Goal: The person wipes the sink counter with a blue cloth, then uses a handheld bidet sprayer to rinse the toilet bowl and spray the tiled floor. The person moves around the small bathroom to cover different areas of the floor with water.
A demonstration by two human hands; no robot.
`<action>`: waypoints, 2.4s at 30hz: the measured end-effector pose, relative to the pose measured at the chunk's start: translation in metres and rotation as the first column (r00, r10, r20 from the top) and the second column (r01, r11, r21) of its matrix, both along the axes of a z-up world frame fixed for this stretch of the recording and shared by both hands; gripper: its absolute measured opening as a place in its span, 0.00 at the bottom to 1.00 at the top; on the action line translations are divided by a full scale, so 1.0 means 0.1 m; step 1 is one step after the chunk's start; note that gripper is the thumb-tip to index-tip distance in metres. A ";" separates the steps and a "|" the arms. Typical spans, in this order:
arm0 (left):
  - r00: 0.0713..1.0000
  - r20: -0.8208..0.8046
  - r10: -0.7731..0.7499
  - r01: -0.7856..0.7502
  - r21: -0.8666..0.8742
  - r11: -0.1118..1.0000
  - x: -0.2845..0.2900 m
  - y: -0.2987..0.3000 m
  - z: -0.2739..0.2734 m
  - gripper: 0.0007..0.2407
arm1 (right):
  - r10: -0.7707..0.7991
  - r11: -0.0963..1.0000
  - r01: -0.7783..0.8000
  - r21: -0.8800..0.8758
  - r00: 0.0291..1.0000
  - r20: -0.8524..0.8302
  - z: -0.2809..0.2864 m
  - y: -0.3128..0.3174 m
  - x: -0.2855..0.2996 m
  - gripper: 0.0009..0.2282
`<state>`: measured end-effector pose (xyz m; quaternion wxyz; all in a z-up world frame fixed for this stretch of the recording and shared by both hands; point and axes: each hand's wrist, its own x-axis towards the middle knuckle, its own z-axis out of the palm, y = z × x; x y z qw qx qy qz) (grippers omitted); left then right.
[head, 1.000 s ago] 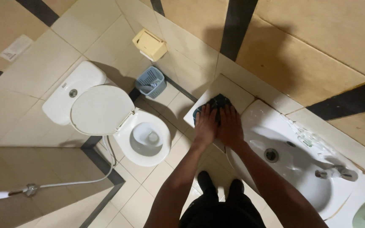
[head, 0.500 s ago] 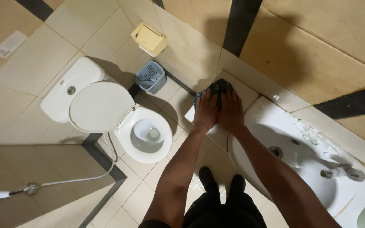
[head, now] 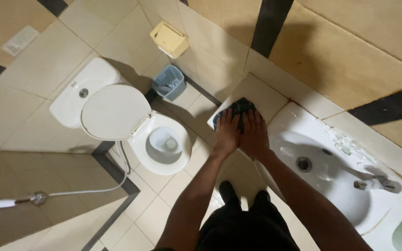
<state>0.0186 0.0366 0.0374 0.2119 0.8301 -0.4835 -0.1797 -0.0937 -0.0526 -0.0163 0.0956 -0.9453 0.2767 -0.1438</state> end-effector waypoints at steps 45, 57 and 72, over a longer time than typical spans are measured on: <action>0.969 0.235 -0.071 0.049 0.096 0.994 -0.14 -0.04 0.13 0.29 | 0.031 0.995 -0.033 -0.093 0.999 -0.024 0.07 -0.04 -0.16 0.29; 0.964 0.265 0.026 0.016 -0.155 0.988 0.03 -0.36 -0.51 0.23 | -0.016 1.000 0.016 -0.004 0.997 -0.078 -0.07 -0.33 0.02 0.31; 0.936 0.345 0.072 0.008 -0.226 0.974 0.05 -0.60 -0.72 0.25 | 0.099 0.991 -0.088 0.100 0.989 -0.108 -0.20 -0.78 0.00 0.34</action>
